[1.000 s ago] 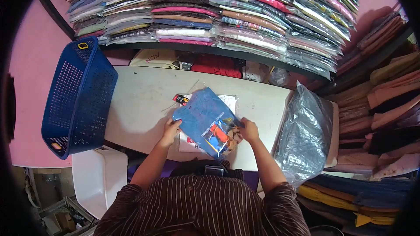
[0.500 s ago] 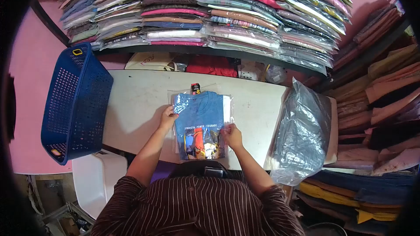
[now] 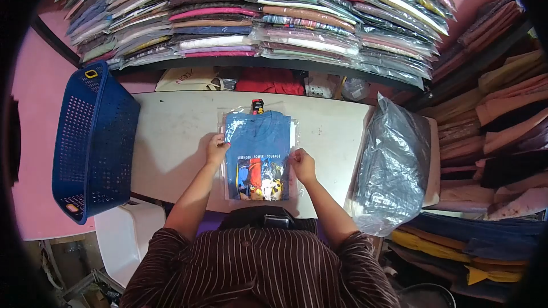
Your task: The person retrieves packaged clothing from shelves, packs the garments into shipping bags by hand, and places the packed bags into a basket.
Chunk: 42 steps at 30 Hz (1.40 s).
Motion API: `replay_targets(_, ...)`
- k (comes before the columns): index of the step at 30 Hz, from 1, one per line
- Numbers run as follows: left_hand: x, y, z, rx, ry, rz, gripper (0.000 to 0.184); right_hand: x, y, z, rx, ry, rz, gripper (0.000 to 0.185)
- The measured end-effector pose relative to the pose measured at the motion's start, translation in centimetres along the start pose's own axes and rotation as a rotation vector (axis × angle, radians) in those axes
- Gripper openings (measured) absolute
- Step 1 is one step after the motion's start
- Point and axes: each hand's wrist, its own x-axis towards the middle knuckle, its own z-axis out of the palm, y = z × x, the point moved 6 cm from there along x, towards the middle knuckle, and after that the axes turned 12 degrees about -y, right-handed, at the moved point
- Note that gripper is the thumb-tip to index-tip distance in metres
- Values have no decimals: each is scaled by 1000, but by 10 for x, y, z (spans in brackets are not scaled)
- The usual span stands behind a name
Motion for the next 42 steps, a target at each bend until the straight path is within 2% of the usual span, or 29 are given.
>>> replay_targets(1,-6,2,-4,7,92,46,48,-2,-6,-2,3,6,-1,35)
replay_targets(2,-14,5,-8,14,183,93,49,-9,-23,-11,-298,132,-53,39)
replay_targets(3,-29,16,-12,274,359,204,54,-14,-43,-15,-600,260,-104,43)
replay_targets(4,-34,7,-6,277,357,211,54,-15,-45,-15,-597,267,-106,43)
replay_targets(6,-56,-2,-1,808,774,249,61,-19,-28,-10,-358,193,103,46)
replay_targets(7,-63,-2,-2,810,777,251,61,-22,-28,-6,-356,194,100,46)
replay_targets(9,-50,-31,10,161,141,-45,67,-23,-17,8,-347,35,199,53)
replay_targets(11,-55,-23,1,191,174,18,65,-29,-26,16,-354,-42,224,60)
replay_targets(12,-52,-13,0,215,205,74,64,-38,-31,16,-305,-24,337,61)
replay_targets(13,-79,40,-2,429,358,191,67,-43,-59,17,-537,67,166,65)
replay_targets(14,-86,62,6,435,326,227,67,-50,-84,23,-774,156,1,69)
replay_targets(16,-98,85,34,745,154,357,73,-60,-105,39,-880,153,-96,74)
replay_targets(17,-99,80,50,814,-4,430,77,-62,-104,50,-837,58,-175,74)
replay_targets(19,-103,69,68,877,-120,466,77,-62,-92,73,-801,-123,-323,69)
replay_targets(20,-105,67,77,938,-212,471,76,-63,-86,73,-800,-90,-302,69)
replay_targets(23,-105,66,79,954,-204,484,77,-70,-78,76,-844,-143,-262,66)
replay_targets(28,-103,61,83,998,-230,541,75,-103,-50,40,-833,57,-50,65)
replay_targets(30,-102,60,80,1046,-201,500,74,-141,-34,5,-806,407,113,60)
replay_targets(32,-103,61,81,1045,-215,505,75,-189,-10,-33,-665,581,58,56)
replay_targets(34,-103,61,80,1059,-189,494,75,-252,-14,-63,-726,843,253,53)
replay_targets(36,-102,62,83,1030,-193,484,74,-302,-7,-88,-803,880,491,61)
replay_targets(38,-103,66,82,1022,-139,422,74,-324,17,-108,-1033,866,617,67)
replay_targets(40,-107,77,87,960,-74,435,75,-329,37,-129,-1044,820,605,67)
replay_targets(42,-114,94,99,932,-87,467,78,-317,60,-151,-1115,628,615,64)
